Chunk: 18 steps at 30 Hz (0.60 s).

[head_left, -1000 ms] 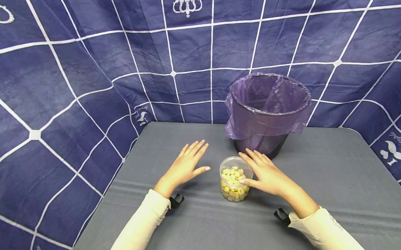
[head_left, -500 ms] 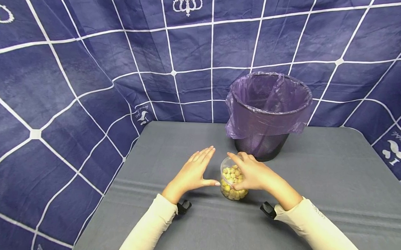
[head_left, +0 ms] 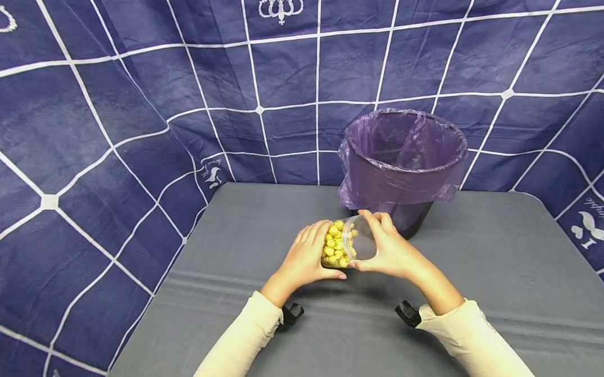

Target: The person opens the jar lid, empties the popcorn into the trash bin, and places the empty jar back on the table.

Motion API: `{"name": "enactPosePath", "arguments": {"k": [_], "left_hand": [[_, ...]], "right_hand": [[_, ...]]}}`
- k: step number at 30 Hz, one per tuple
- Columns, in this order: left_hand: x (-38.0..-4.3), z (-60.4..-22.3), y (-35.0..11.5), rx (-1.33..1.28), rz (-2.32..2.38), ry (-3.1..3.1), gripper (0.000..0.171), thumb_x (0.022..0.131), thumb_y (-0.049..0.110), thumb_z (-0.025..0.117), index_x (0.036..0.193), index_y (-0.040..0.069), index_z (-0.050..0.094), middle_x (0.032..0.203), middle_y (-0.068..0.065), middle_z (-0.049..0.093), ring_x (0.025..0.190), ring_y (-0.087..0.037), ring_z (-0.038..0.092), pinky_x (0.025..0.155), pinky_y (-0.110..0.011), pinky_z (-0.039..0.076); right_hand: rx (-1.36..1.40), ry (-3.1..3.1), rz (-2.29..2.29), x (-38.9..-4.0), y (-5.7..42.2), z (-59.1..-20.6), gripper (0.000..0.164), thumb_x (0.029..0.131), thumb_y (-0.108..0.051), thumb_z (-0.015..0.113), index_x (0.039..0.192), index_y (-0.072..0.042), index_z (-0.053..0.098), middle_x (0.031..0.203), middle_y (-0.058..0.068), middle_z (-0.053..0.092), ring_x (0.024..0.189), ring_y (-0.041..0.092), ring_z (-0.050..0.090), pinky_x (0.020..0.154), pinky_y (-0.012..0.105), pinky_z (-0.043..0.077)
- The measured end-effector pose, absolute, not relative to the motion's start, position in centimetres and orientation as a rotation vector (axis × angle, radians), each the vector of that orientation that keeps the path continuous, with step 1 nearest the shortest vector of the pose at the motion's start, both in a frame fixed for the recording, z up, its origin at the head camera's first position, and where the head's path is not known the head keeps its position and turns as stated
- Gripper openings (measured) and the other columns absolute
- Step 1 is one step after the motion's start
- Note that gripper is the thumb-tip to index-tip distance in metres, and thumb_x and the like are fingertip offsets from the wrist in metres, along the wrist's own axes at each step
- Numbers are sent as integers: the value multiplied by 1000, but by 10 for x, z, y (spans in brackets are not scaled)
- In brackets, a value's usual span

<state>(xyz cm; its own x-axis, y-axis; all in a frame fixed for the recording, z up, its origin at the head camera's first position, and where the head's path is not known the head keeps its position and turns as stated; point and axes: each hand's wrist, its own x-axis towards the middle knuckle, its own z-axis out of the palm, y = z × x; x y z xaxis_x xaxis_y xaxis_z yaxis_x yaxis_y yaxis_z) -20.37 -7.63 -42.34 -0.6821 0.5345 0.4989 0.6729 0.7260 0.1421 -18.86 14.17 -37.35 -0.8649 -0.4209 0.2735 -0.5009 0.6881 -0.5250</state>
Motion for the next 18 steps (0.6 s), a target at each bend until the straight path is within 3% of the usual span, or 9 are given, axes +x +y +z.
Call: {"name": "enactPosePath", "arguments": {"k": [9,18], "left_hand": [[-210,-428,-66,-850,-425,-2323,113,45,62,76,129,0,35,127,-14,43,119,-26,38,102,-36,23],[-212,-424,-68,-871,-385,-2249,106,43,58,77,126,2,41,120,-12,47,113,-26,43,98,-36,29]], "right_hand": [[679,-2732,1040,-188,140,-372,101,58,-44,78,138,-10,25,120,20,35,102,35,49,83,48,41],[793,-2696,974,-190,145,-376,103,56,-43,80,139,-14,27,123,14,40,96,33,53,77,47,44]]}}
